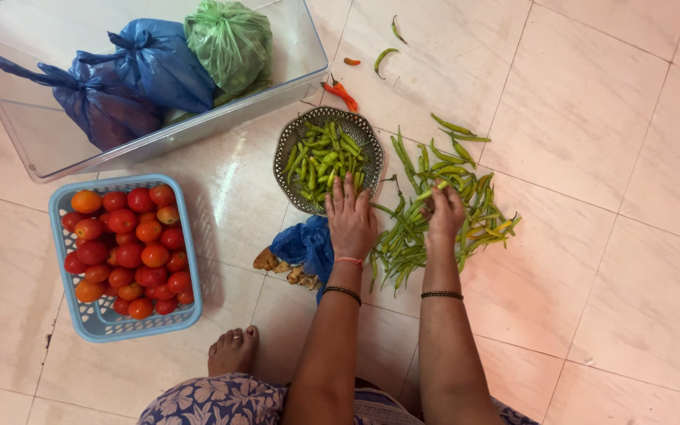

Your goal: The person sits on the floor and sorts green chilies by hand, placing them into a metal bowl. They also handle a blue plastic bag and ginger pieces, moving them aside during the process.

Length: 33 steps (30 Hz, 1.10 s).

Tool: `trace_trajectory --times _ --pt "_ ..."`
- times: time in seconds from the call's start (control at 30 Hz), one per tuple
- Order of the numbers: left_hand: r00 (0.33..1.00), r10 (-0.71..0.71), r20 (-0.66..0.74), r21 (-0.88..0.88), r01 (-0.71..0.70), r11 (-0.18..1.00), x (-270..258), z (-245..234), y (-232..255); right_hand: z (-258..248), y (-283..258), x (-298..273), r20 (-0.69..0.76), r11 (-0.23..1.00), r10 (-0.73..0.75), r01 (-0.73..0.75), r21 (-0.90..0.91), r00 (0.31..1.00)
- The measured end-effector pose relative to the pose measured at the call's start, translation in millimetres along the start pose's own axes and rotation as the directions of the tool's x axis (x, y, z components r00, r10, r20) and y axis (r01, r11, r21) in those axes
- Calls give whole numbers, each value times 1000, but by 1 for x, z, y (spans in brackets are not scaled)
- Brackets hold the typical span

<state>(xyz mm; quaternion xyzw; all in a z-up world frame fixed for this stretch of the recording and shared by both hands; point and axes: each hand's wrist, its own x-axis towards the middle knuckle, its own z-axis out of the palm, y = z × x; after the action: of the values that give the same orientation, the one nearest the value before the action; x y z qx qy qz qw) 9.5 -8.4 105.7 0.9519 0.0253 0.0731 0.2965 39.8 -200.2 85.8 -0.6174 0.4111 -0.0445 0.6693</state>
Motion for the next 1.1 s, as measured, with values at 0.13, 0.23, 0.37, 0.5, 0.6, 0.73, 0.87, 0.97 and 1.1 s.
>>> trace_trajectory --times 0.13,0.23,0.37,0.5,0.6,0.73,0.87,0.97,1.1 --pt "996 1 -86 -78 -8 997 9 -10 4 24 -17 -18 153 999 33 -36 17 988" --pt "989 -4 -151 -122 -14 992 12 -15 5 40 -24 -22 256 998 17 -30 48 967" --pt "982 -65 -179 -233 22 972 16 -18 5 60 -25 -32 281 1000 16 -9 -28 960" --pt "936 -301 -183 -325 232 917 23 -19 1 67 -25 -40 304 960 10 76 -270 953" --pt "920 -294 -258 -296 214 931 29 -21 -2 64 -25 -28 176 790 -207 270 -551 962" --pt "955 -197 -221 -236 143 961 27 -20 4 51 -20 10 155 517 -491 430 -740 857" --pt "981 -97 -166 -135 75 988 24 -20 8 48 -17 48 253 296 -533 459 -838 807" --pt "986 -77 -149 -102 62 993 23 -17 6 48 -24 67 257 215 -534 423 -880 806" --pt "985 -79 -151 -99 64 993 19 -14 5 56 -41 78 209 112 -351 262 -958 913"
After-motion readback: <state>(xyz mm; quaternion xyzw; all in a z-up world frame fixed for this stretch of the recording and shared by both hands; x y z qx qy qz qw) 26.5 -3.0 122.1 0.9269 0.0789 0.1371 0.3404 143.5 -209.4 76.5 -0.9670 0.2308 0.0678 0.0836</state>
